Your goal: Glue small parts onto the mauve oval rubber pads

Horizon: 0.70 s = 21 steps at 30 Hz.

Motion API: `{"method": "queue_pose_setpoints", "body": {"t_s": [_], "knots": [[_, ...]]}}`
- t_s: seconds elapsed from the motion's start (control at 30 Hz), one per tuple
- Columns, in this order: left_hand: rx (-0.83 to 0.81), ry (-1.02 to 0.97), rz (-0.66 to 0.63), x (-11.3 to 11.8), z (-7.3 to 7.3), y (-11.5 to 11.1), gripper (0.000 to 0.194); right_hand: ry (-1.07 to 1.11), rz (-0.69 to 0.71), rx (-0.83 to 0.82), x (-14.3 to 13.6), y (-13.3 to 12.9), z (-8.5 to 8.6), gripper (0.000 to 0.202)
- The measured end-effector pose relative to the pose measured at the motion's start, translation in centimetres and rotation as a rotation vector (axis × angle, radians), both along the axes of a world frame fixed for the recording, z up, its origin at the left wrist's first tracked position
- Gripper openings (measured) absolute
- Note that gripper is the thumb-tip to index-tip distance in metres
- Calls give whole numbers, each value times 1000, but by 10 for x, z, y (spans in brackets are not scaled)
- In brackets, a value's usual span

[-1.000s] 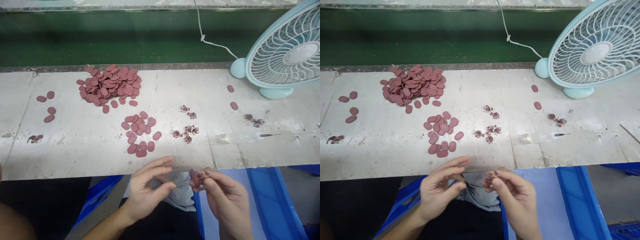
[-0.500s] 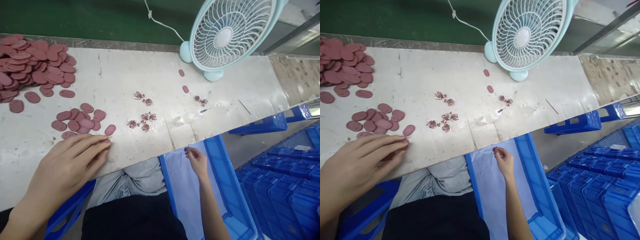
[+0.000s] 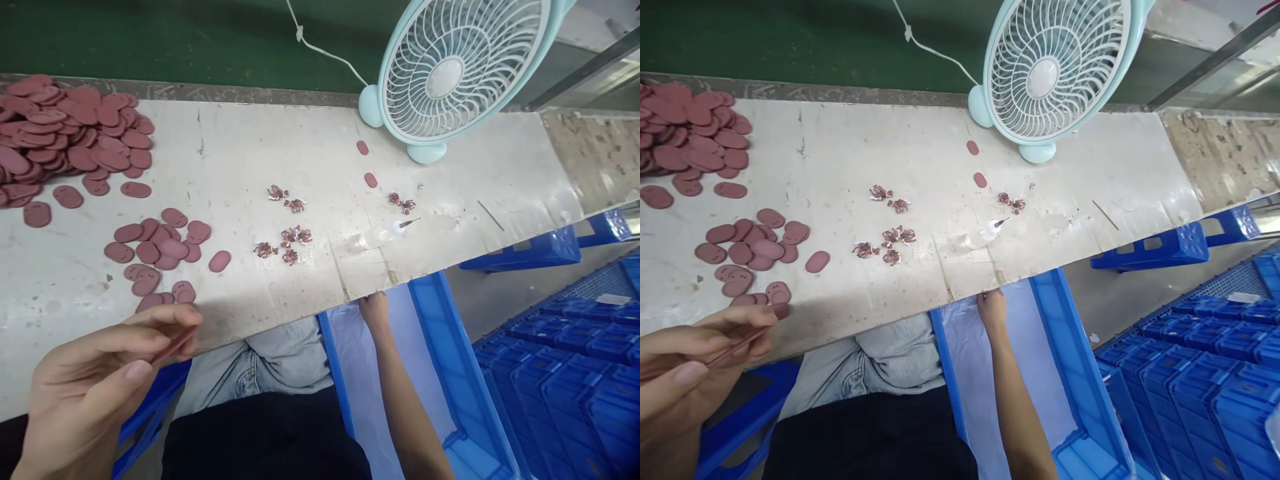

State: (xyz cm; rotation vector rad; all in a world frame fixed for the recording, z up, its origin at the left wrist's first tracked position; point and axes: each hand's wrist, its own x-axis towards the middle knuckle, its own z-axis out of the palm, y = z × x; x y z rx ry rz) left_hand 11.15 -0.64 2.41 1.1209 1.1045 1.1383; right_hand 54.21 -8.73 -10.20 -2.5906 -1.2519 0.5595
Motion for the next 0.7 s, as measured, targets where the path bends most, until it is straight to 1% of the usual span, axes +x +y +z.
{"method": "queue_pose_setpoints", "body": {"t_s": [0.07,0.1,0.17,0.23,0.3,0.37,0.4,0.43,0.47,0.53,0.57,0.6,0.7], "knots": [[-153,-175,-20,0,-2,2,6,-30,-13,-10,-1,5,0,22],[-230,-250,-21,1,-2,3,11,-43,-19,-7,-2,6,3,23],[-367,-347,-16,5,-2,4,20,-70,-34,28,-5,7,16,28],[-463,-434,-31,11,-2,2,21,-99,-53,104,-14,1,39,30],[-515,-539,-91,20,-2,-6,16,-123,-68,204,-33,-9,71,31],[-567,-644,-194,33,-2,-19,11,-99,-24,311,-61,-21,107,28],[-605,-688,-249,41,-2,-26,10,-43,54,364,-78,-26,124,21],[-648,-723,-306,49,-2,-33,10,69,222,460,-95,-29,139,14],[-692,-751,-358,57,-1,-40,10,167,412,527,-112,-29,151,20],[-739,-801,-427,72,1,-51,12,243,712,561,-139,-24,168,44],[-740,-823,-442,77,2,-54,12,257,808,550,-149,-18,173,48],[-732,-844,-445,80,3,-57,12,271,868,532,-156,-12,177,45],[-723,-883,-444,80,3,-58,12,427,940,457,-164,6,182,23]]}}
